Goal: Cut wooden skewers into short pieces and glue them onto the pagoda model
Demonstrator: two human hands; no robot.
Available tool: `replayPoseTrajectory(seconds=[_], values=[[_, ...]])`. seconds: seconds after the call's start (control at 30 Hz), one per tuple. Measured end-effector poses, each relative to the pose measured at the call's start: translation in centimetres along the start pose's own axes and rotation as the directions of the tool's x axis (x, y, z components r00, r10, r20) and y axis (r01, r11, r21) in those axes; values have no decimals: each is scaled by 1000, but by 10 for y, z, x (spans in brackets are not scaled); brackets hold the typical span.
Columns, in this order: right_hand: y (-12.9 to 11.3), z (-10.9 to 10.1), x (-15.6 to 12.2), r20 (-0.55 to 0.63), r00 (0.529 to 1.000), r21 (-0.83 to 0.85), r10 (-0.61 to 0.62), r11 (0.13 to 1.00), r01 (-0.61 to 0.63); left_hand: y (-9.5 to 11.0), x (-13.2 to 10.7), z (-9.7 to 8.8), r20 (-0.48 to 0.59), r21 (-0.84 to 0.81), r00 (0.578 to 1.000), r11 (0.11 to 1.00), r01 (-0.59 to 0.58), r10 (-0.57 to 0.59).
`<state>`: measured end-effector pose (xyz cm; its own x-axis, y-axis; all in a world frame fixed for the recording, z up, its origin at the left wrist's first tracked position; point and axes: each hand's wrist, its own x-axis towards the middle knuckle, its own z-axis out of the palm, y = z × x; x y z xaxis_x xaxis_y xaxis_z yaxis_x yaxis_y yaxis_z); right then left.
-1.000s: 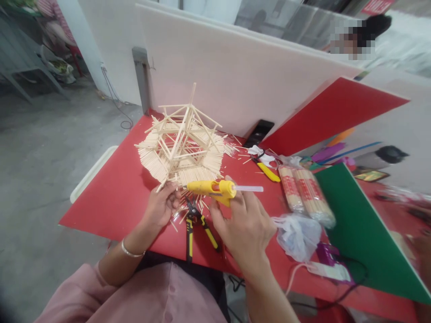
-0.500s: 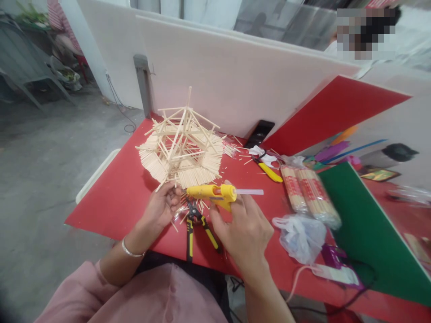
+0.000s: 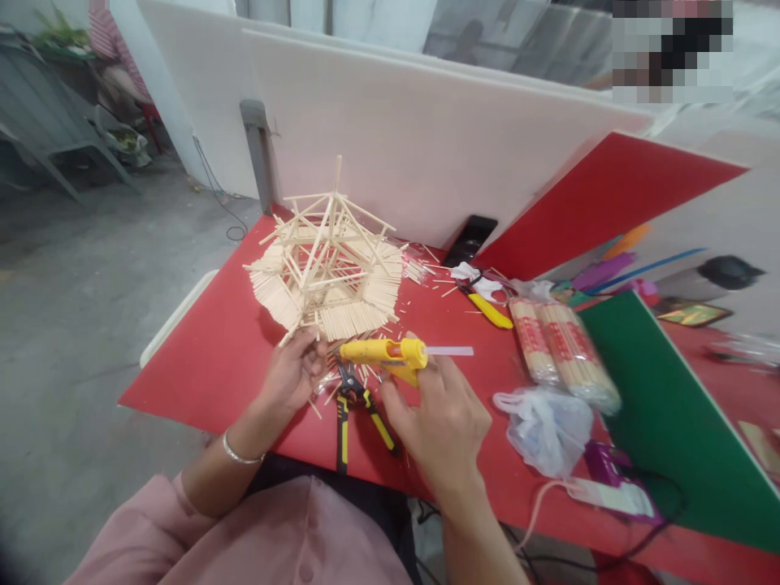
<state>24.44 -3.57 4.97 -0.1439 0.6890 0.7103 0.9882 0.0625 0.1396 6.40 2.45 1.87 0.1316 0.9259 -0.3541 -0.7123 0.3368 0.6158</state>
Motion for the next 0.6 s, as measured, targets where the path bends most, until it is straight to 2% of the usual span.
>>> replayPoseTrajectory(seconds=[0.2,0.6], values=[[1,-2,1,-10,1000,17,-18,1000,18,-3,4,-2,-18,35,1000,999,-13,13],[-1,-3,-1,49,999,26,11,1000,-13,-5,7,-2,-32,77,998,996,-55,58]])
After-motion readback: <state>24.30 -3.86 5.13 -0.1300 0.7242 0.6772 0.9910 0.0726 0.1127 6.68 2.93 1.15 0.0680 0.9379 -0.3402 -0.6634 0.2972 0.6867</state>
